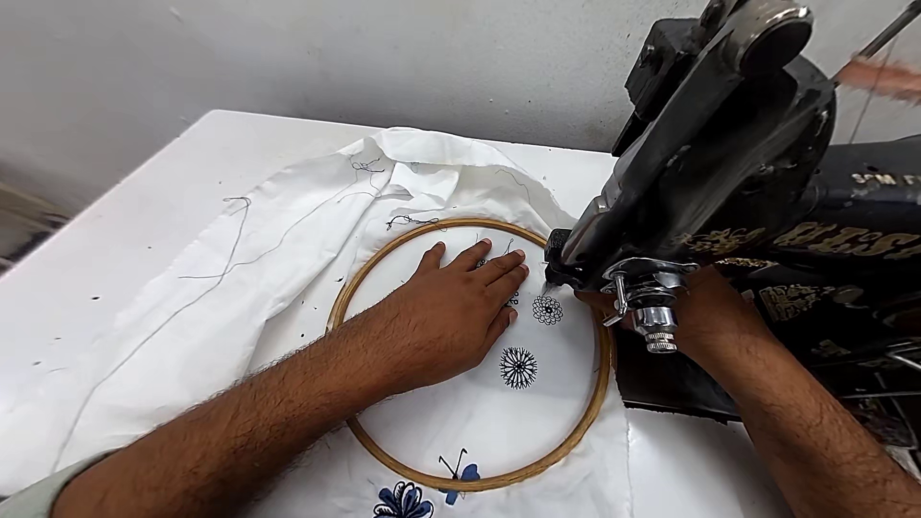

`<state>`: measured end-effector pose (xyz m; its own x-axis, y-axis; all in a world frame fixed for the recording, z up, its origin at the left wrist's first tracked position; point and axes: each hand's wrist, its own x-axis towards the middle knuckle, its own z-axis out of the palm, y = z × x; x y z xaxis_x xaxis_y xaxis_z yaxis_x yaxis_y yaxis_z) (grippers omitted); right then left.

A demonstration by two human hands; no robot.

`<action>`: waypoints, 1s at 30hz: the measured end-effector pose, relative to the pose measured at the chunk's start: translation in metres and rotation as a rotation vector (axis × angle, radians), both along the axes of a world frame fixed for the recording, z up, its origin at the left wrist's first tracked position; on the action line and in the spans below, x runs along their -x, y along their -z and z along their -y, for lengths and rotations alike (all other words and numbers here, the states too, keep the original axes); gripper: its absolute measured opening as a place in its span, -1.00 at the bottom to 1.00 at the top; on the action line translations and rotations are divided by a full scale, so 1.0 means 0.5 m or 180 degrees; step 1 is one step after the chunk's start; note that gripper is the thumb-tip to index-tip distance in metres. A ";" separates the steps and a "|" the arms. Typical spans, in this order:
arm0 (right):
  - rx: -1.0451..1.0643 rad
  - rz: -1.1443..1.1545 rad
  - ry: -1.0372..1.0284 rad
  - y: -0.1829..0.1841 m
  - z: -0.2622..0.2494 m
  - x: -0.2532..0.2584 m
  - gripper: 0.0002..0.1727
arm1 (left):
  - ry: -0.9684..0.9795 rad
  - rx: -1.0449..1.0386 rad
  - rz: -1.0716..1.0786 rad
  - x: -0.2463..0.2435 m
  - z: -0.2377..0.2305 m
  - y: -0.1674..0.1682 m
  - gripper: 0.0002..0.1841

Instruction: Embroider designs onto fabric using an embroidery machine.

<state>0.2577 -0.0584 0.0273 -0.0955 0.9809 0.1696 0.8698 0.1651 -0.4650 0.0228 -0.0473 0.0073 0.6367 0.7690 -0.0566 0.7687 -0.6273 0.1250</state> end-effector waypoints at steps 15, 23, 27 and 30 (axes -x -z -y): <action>0.0013 -0.0185 -0.0045 0.011 -0.004 -0.004 -0.89 | -0.0019 0.0066 -0.0113 0.004 0.005 -0.009 -0.41; -0.0256 -0.0110 -0.0215 0.032 -0.015 -0.013 -0.82 | -0.0029 0.0048 -0.0075 0.006 0.004 -0.008 -0.41; -0.0179 -0.0090 -0.0229 0.028 -0.013 -0.012 -0.84 | -0.0026 0.0035 -0.0094 0.006 0.005 -0.008 -0.41; -0.0172 -0.0117 -0.0228 0.027 -0.011 -0.011 -0.84 | -0.0054 0.0093 -0.0175 0.006 0.006 -0.012 -0.41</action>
<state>0.2633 -0.0526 0.0137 -0.1579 0.9611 0.2267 0.8373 0.2520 -0.4851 0.0199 -0.0505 0.0133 0.6190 0.7771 -0.1137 0.7853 -0.6109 0.1004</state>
